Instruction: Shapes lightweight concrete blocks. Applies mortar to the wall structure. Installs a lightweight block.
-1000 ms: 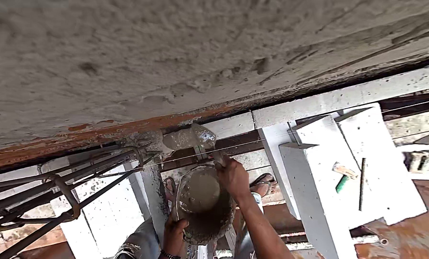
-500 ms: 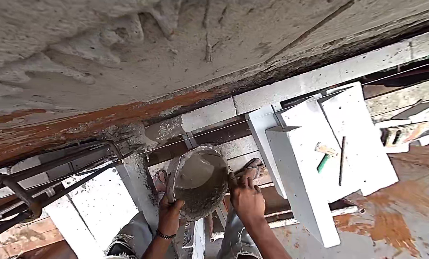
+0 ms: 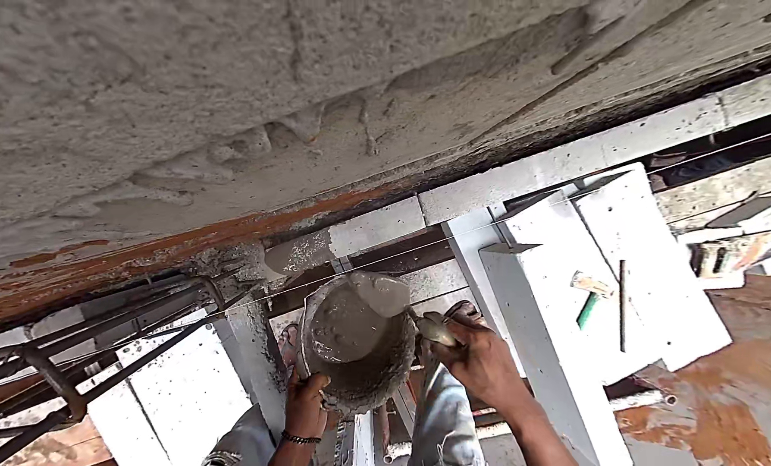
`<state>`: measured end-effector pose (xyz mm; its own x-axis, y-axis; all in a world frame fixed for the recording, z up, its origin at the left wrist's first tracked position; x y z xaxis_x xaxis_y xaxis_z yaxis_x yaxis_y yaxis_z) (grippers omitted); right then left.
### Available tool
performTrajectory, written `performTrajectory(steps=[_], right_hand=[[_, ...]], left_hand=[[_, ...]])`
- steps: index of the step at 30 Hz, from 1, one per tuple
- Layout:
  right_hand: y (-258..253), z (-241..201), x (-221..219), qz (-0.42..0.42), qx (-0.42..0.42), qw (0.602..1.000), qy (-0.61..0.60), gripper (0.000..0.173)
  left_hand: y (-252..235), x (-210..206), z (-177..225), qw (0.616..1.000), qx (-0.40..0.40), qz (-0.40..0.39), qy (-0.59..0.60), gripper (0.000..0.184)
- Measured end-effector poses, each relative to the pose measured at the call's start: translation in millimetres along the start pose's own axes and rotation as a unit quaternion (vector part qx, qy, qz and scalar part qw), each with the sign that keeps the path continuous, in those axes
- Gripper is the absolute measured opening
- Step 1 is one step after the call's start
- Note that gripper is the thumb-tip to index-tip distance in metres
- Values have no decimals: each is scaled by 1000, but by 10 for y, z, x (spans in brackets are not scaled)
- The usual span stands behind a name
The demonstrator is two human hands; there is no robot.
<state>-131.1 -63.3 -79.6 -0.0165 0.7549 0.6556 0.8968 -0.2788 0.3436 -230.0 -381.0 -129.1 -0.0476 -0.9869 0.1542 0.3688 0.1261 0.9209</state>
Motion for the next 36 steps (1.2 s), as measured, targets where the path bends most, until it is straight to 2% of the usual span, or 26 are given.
performTrajectory(steps=[2,4,5,7,11,14,16,18,20,22,24,26,28,31,33,36], right_hand=[[-380,-148,134,39,75,988,126,41],[-730,-276,77,86,145,951,259,34],[-851,-331,25,104,154,936,298,35],[-958,-395,-54,121,103,935,316,36],[-815,-406,-376,88,-59,975,193,46],[-765,-328,-705,-28,-132,988,79,52],[-757,-202,-638,-70,-187,979,45,51],[-731,13,-352,-44,-242,969,31,46],[-631,326,-95,23,-285,958,20,43],[-518,585,23,92,-296,951,-3,42],[-509,570,-138,114,-275,953,-61,43],[-606,262,-531,60,-252,958,-119,46],[-736,-194,-916,-1,-234,962,-144,42],[-940,-717,-1278,-139,-199,965,-95,42],[-943,-785,-1302,-186,-166,967,-42,47],[-784,-320,-853,-98,-223,969,-31,50]], left_hand=[[-36,27,-39,1000,1,8,-1,51],[-42,73,-73,1000,2,9,-10,54],[-35,104,-90,1000,3,11,-15,56],[-30,160,-102,1000,4,18,-25,57],[-21,294,-95,998,4,28,-48,54],[-19,305,-117,998,3,25,-55,53],[-31,314,-102,998,3,33,-58,52],[-60,344,-77,998,5,35,-60,51],[-61,381,-54,998,6,34,-61,50],[-74,349,-41,997,1,30,-64,49],[-70,328,-37,998,-5,30,-57,51],[-93,332,-48,998,-5,31,-50,55],[-133,337,-88,999,0,32,-43,56],[-170,312,-141,999,4,39,-37,56],[-165,333,-161,998,10,44,-35,58],[-166,374,-150,999,8,38,-37,60]])
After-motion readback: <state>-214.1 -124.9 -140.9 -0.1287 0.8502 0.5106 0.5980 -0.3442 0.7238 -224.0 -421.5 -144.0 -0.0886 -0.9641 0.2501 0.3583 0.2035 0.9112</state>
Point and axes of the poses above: each hand's wrist, its own y-axis away from the middle knuckle, its own x-axis out of the back of the hand, z = x × y, the point moved 9 cm from there along -y, towards the middle knuckle, and after that the axes turned 15 degrees about x, right-handed, at the moved point
